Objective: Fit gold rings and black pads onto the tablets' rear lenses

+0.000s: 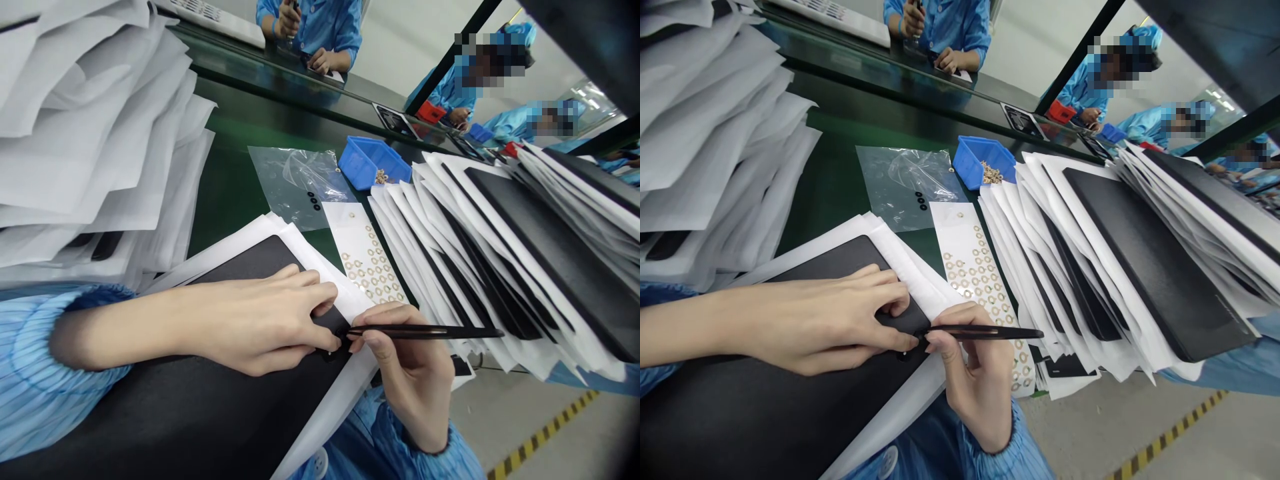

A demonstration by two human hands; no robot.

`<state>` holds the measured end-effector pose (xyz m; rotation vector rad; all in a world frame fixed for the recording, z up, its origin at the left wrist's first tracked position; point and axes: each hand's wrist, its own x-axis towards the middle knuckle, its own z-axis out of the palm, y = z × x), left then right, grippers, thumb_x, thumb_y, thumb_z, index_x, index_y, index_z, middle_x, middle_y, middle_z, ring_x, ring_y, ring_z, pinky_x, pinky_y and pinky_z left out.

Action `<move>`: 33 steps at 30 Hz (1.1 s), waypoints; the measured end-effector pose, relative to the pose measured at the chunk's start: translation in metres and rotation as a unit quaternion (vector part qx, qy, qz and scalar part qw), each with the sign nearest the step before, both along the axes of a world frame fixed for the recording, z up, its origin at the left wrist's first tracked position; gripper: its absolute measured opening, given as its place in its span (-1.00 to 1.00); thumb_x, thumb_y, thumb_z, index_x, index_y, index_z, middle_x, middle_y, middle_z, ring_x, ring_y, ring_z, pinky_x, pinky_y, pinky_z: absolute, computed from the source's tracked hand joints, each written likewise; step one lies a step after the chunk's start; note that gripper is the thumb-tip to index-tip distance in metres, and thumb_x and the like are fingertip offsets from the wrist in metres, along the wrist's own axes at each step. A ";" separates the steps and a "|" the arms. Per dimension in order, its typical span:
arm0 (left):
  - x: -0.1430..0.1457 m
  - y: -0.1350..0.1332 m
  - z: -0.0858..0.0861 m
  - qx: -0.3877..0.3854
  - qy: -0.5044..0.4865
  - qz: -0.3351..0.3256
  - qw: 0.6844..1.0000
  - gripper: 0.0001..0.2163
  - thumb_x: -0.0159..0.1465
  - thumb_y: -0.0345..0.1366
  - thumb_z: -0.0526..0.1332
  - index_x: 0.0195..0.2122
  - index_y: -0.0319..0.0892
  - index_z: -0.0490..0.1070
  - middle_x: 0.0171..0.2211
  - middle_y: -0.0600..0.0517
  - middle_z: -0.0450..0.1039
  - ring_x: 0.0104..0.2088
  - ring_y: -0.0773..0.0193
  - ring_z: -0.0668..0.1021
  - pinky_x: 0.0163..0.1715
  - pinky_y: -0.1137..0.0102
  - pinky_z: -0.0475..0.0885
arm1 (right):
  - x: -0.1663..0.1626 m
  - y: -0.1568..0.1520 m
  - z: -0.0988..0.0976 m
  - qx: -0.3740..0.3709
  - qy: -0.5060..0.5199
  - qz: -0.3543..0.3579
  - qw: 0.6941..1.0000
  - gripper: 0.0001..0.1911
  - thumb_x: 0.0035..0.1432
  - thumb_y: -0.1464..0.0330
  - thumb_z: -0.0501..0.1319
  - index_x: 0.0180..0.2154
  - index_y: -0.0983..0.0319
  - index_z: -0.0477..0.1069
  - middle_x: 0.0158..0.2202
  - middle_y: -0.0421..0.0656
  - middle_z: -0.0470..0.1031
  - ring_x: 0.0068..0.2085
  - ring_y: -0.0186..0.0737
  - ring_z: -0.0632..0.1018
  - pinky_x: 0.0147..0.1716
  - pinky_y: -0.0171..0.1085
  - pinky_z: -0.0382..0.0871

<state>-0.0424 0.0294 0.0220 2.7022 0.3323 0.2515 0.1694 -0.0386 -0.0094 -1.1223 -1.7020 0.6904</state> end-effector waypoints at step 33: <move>0.000 0.001 0.001 0.009 -0.022 0.002 1.000 -0.75 0.21 -0.43 0.10 -0.11 -0.09 0.43 -0.29 -0.02 0.23 -0.29 0.22 0.30 -0.28 0.33 0.17 | -0.001 0.001 0.000 0.010 0.010 -0.009 1.000 -0.88 0.18 0.53 0.13 -0.31 0.21 0.38 -0.37 -0.15 0.38 -0.38 -0.29 0.48 -0.46 -0.29 0.42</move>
